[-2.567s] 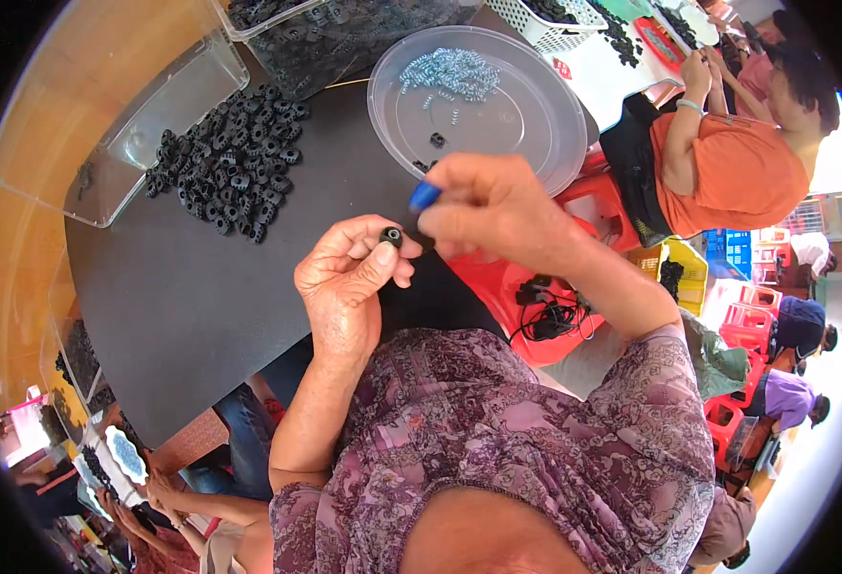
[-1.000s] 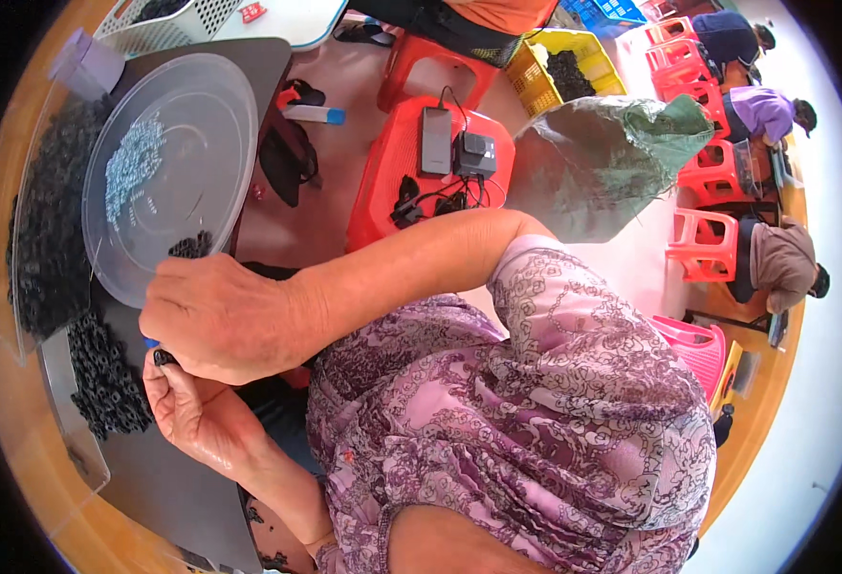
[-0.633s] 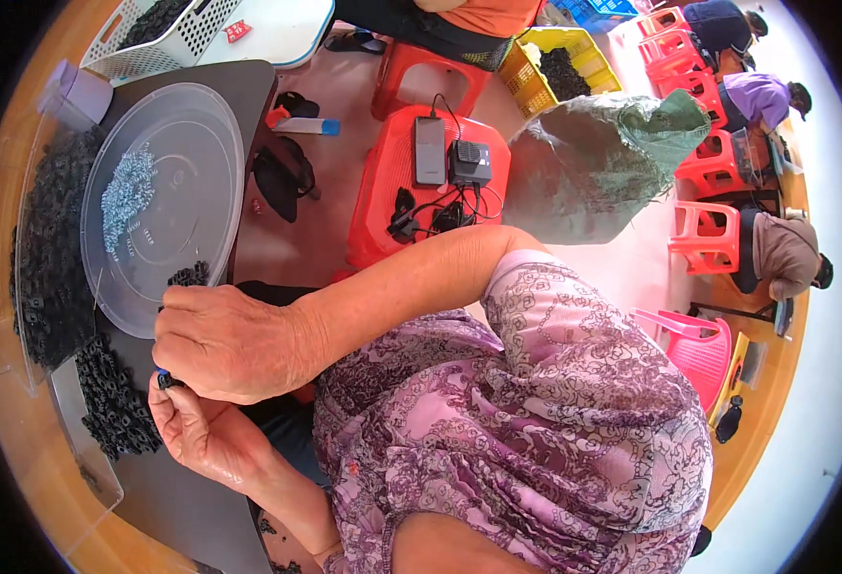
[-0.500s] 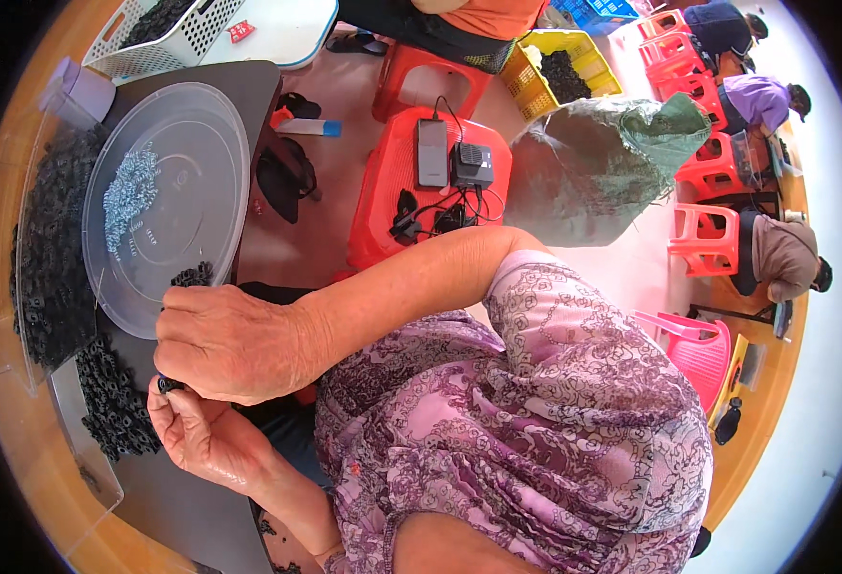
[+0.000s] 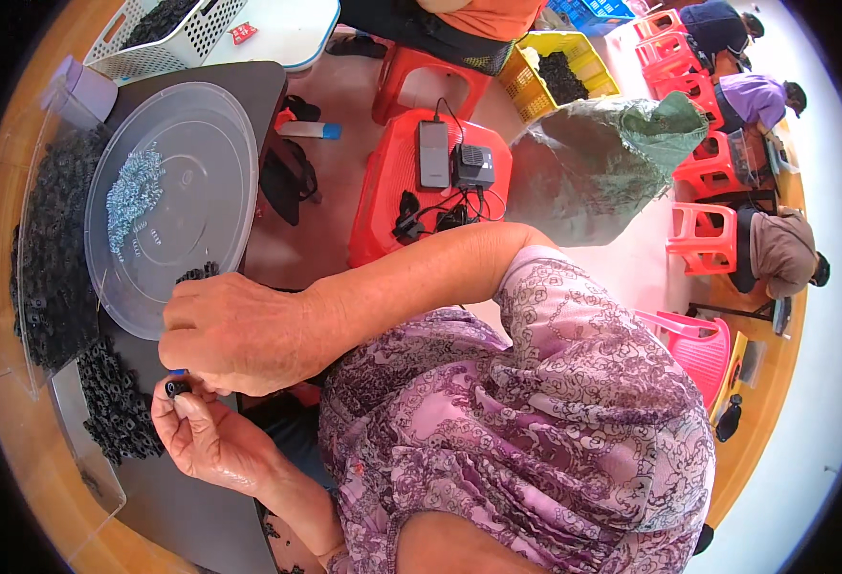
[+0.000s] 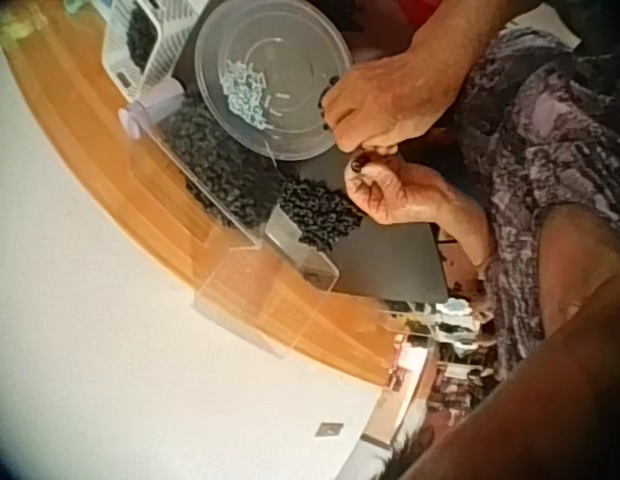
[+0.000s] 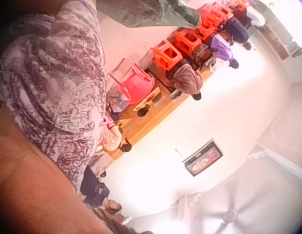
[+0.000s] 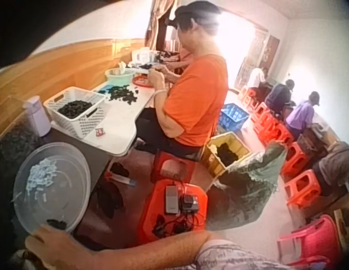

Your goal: The person assembles plastic components by hand, repeatedly picking up black plastic pieces and attaching small parts onto them at a table.

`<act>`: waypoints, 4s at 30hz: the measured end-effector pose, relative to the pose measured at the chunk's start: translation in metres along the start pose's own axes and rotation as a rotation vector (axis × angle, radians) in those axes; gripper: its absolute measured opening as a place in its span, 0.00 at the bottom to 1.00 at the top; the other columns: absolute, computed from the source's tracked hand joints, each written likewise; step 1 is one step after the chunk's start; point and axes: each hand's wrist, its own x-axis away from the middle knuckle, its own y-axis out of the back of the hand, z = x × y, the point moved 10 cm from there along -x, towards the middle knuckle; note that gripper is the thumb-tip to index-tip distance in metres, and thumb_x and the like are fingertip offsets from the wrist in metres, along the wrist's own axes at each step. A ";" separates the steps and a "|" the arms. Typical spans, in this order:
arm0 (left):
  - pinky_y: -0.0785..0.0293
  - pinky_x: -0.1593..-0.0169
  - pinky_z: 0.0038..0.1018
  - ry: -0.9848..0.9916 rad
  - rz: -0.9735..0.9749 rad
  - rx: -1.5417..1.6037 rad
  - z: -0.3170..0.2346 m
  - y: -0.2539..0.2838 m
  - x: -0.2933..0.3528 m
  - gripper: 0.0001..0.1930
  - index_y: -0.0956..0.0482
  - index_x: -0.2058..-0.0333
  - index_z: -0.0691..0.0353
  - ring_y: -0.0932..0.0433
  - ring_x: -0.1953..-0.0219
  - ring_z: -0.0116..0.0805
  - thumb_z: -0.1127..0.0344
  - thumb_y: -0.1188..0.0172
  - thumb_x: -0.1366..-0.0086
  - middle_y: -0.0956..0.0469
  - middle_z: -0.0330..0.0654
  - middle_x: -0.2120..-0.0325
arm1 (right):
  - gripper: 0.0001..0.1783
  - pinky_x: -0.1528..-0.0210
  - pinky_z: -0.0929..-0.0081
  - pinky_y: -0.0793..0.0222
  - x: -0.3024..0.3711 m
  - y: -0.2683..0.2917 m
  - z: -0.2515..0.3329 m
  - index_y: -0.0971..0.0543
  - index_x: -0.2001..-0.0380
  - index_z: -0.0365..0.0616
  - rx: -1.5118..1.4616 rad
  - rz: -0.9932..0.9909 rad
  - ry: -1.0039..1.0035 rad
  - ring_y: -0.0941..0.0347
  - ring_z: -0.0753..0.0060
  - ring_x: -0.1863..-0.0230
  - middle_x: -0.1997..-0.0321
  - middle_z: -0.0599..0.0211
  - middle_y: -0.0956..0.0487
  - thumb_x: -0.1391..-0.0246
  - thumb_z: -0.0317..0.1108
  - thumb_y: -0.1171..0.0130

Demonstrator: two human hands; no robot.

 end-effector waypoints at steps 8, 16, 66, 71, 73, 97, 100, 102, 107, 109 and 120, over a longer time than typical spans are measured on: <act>0.29 0.62 0.23 -0.048 -0.059 -0.019 -0.004 0.009 0.006 0.12 0.29 0.60 0.73 0.27 0.68 0.30 0.74 0.42 0.42 0.25 0.46 0.65 | 0.10 0.74 0.61 0.37 -0.001 -0.004 -0.005 0.31 0.83 0.42 -0.083 0.008 -0.039 0.32 0.54 0.74 0.79 0.59 0.30 0.68 0.30 0.39; 0.30 0.72 0.19 0.054 0.034 0.051 0.006 -0.010 0.010 0.10 0.27 0.60 0.70 0.26 0.75 0.26 0.75 0.43 0.41 0.23 0.47 0.72 | 0.07 0.73 0.80 0.34 0.009 0.007 -0.043 0.26 0.70 0.35 -0.460 0.094 -0.575 0.30 0.84 0.76 0.79 0.67 0.25 0.56 0.25 0.43; 0.36 0.79 0.14 -0.042 -0.094 -0.152 0.001 0.024 0.027 0.08 0.24 0.64 0.74 0.32 0.82 0.20 0.76 0.41 0.43 0.23 0.40 0.78 | 0.13 0.77 0.71 0.37 -0.002 -0.046 0.027 0.31 0.73 0.38 -0.019 0.404 0.114 0.31 0.60 0.76 0.74 0.61 0.28 0.64 0.15 0.44; 0.37 0.77 0.13 0.155 -0.017 -0.078 0.023 0.031 0.017 0.06 0.23 0.66 0.72 0.34 0.79 0.17 0.76 0.41 0.43 0.26 0.35 0.78 | 0.10 0.79 0.72 0.39 0.001 -0.053 0.008 0.31 0.75 0.39 -0.090 0.449 0.019 0.32 0.63 0.78 0.76 0.62 0.28 0.64 0.16 0.45; 0.37 0.78 0.14 0.173 -0.008 -0.093 0.026 0.035 0.017 0.06 0.23 0.66 0.72 0.33 0.79 0.17 0.78 0.40 0.44 0.26 0.35 0.78 | 0.09 0.80 0.72 0.39 0.003 -0.058 0.002 0.31 0.76 0.39 -0.098 0.496 -0.051 0.32 0.65 0.79 0.76 0.63 0.28 0.63 0.17 0.45; 0.37 0.77 0.16 0.139 -0.073 -0.180 0.005 0.069 0.001 0.08 0.23 0.65 0.71 0.33 0.81 0.21 0.74 0.40 0.43 0.25 0.39 0.78 | 0.08 0.76 0.80 0.34 -0.003 -0.083 -0.002 0.26 0.65 0.33 -0.192 0.500 -0.219 0.29 0.77 0.77 0.74 0.63 0.25 0.49 0.22 0.46; 0.38 0.77 0.13 0.169 -0.084 -0.325 -0.004 0.079 -0.003 0.06 0.22 0.67 0.68 0.34 0.79 0.15 0.73 0.42 0.42 0.26 0.33 0.79 | 0.08 0.75 0.81 0.35 -0.012 -0.070 0.000 0.25 0.64 0.34 -0.088 0.460 -0.176 0.29 0.79 0.77 0.73 0.64 0.24 0.49 0.24 0.45; 0.34 0.74 0.19 0.064 -0.051 -0.595 -0.019 0.088 -0.011 0.06 0.22 0.66 0.64 0.31 0.78 0.21 0.73 0.42 0.44 0.25 0.38 0.78 | 0.09 0.74 0.82 0.35 -0.018 -0.061 -0.003 0.25 0.63 0.35 -0.055 0.484 -0.234 0.30 0.81 0.76 0.74 0.66 0.24 0.49 0.25 0.46; 0.32 0.73 0.33 -0.520 0.234 -1.455 -0.057 0.049 -0.017 0.05 0.26 0.74 0.62 0.28 0.76 0.41 0.71 0.40 0.50 0.30 0.46 0.80 | 0.09 0.71 0.85 0.34 -0.030 -0.029 -0.018 0.25 0.62 0.35 0.004 0.438 -0.263 0.30 0.84 0.74 0.70 0.68 0.22 0.47 0.25 0.49; 0.31 0.73 0.35 -0.616 0.363 -1.606 -0.047 0.037 -0.014 0.06 0.30 0.77 0.62 0.30 0.74 0.42 0.73 0.42 0.55 0.34 0.45 0.80 | 0.09 0.69 0.87 0.33 -0.035 -0.013 -0.026 0.25 0.62 0.33 0.025 0.397 -0.269 0.31 0.85 0.73 0.68 0.69 0.21 0.46 0.23 0.50; 0.38 0.76 0.28 -0.891 0.651 -1.756 -0.016 0.007 0.003 0.07 0.30 0.80 0.67 0.37 0.75 0.37 0.71 0.46 0.61 0.39 0.43 0.81 | 0.08 0.73 0.86 0.36 -0.048 0.014 -0.084 0.24 0.64 0.36 0.080 0.344 -0.426 0.34 0.87 0.75 0.77 0.72 0.25 0.49 0.24 0.48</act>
